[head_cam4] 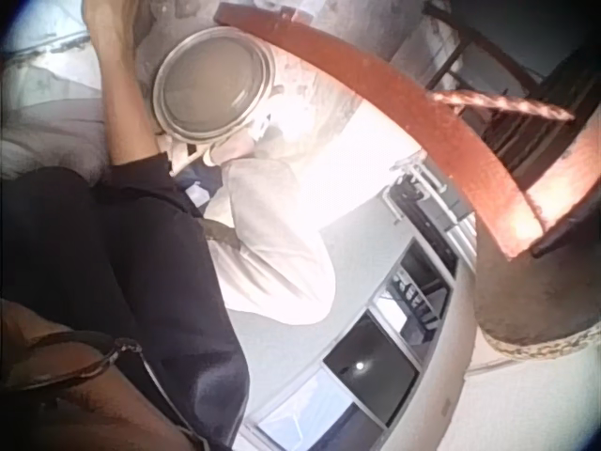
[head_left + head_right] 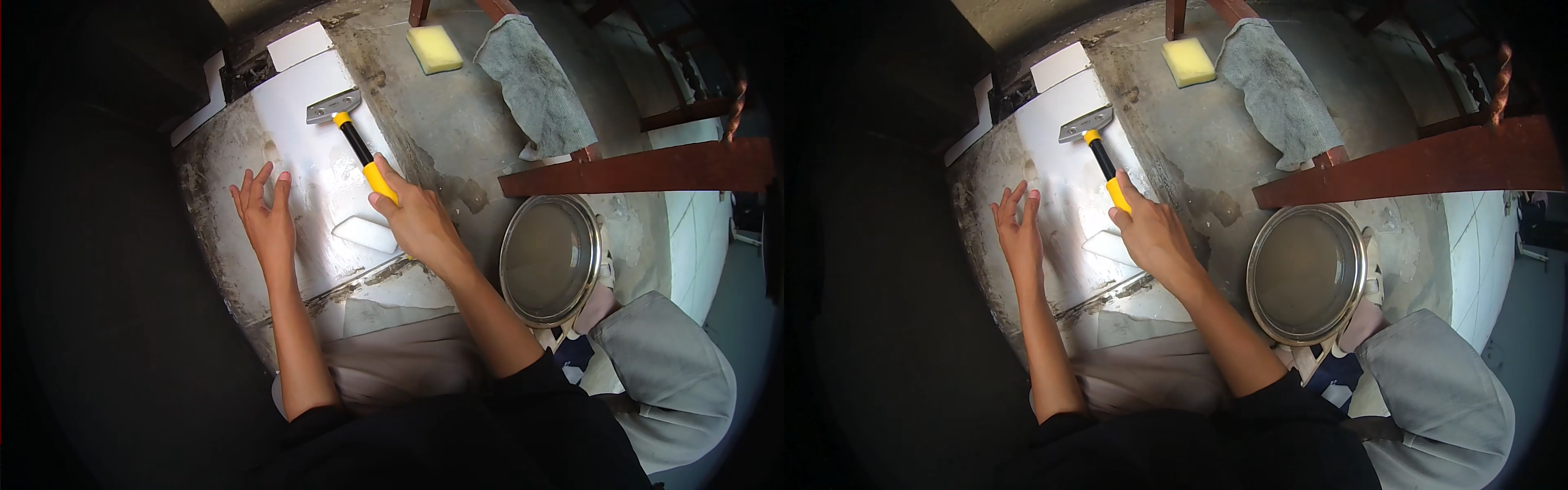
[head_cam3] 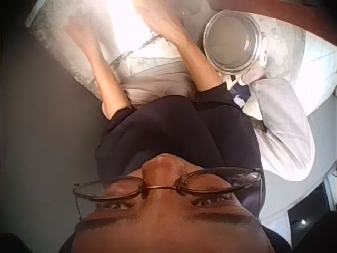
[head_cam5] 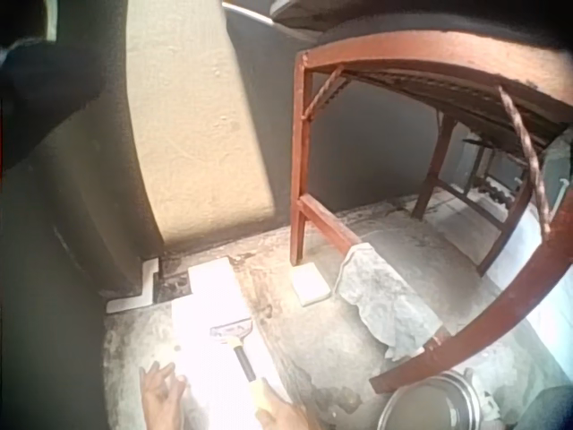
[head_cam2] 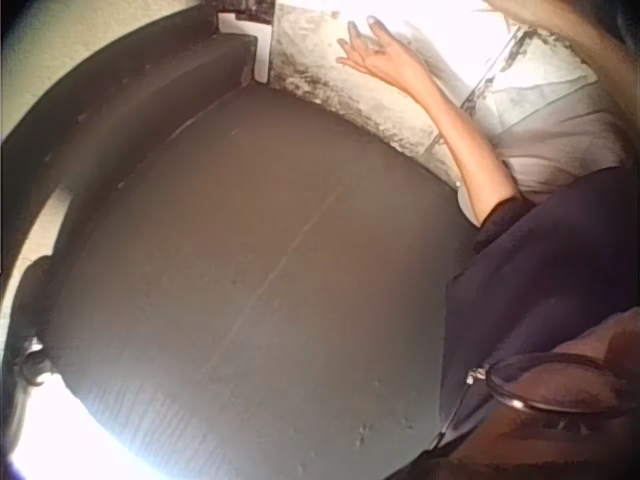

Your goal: The person scrapes grout from floor tiles, then cleans the area with a wet sponge and applies a new sealant or grout mixture to the gaps between tiles.

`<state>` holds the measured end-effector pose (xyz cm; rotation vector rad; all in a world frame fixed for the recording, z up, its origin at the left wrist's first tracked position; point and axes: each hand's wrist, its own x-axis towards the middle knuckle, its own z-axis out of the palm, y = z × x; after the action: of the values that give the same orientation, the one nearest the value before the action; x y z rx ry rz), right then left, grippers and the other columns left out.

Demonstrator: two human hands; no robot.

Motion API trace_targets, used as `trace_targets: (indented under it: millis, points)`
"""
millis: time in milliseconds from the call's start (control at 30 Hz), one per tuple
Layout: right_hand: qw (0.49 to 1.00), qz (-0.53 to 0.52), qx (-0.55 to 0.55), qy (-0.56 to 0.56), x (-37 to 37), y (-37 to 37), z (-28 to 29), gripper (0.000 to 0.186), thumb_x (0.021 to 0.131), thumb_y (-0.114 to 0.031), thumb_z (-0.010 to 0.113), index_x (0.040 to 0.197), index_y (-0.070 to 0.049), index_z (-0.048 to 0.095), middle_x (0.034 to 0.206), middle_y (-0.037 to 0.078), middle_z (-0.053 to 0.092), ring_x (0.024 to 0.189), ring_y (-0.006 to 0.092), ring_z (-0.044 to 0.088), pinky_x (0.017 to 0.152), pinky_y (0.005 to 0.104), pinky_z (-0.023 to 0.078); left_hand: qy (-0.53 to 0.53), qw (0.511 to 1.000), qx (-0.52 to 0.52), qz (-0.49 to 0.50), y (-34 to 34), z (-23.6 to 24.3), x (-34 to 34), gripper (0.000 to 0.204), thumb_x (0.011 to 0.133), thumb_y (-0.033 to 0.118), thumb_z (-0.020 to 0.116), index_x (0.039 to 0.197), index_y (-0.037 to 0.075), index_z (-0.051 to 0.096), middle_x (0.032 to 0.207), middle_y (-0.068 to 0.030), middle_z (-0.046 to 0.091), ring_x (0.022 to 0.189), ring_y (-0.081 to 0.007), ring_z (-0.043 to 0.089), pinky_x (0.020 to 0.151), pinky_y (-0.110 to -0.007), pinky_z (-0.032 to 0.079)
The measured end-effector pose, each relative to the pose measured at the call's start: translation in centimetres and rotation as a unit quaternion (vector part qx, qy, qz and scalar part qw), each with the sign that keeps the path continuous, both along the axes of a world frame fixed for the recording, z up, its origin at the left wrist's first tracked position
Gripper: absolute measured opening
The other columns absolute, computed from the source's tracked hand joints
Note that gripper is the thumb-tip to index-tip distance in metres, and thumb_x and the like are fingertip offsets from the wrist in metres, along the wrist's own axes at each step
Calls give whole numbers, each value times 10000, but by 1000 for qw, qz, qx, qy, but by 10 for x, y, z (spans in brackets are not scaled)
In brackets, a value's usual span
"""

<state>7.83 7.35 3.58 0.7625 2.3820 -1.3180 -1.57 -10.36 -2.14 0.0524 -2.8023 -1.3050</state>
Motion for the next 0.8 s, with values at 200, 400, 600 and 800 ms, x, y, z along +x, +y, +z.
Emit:
trace_targets:
  millis: [200,400,600,800]
  points:
    - [999,9,-14,-52,20,0,8,586,943,-307,507,1476,-194,291,939,277,639,912,444,607,832,488,456,1,1000,3,-9,2,0,1,400,885,373,640,1216,149,639,1450,-176,406,1436,-353,157,1144,-451,169]
    - [1000,14,20,7,32,-4,-7,589,946,-313,506,1478,-192,284,912,282,636,903,449,608,824,492,455,7,1000,2,-4,0,0,0,399,883,375,642,1210,147,643,1447,-177,409,1436,-354,155,1143,-450,170]
    - [1000,-2,6,-1,36,-8,-3,584,949,-306,499,1482,-217,276,936,294,631,917,460,600,827,498,449,2,1000,3,-10,2,-1,3,402,884,386,641,1206,146,644,1449,-170,408,1436,-351,154,1142,-454,173]
    - [997,-15,-56,-43,45,-5,11,595,950,-306,498,1487,-224,254,950,296,629,922,461,597,826,498,445,5,1000,6,-4,4,0,1,401,882,389,641,1202,147,646,1446,-167,414,1437,-347,156,1143,-449,174]
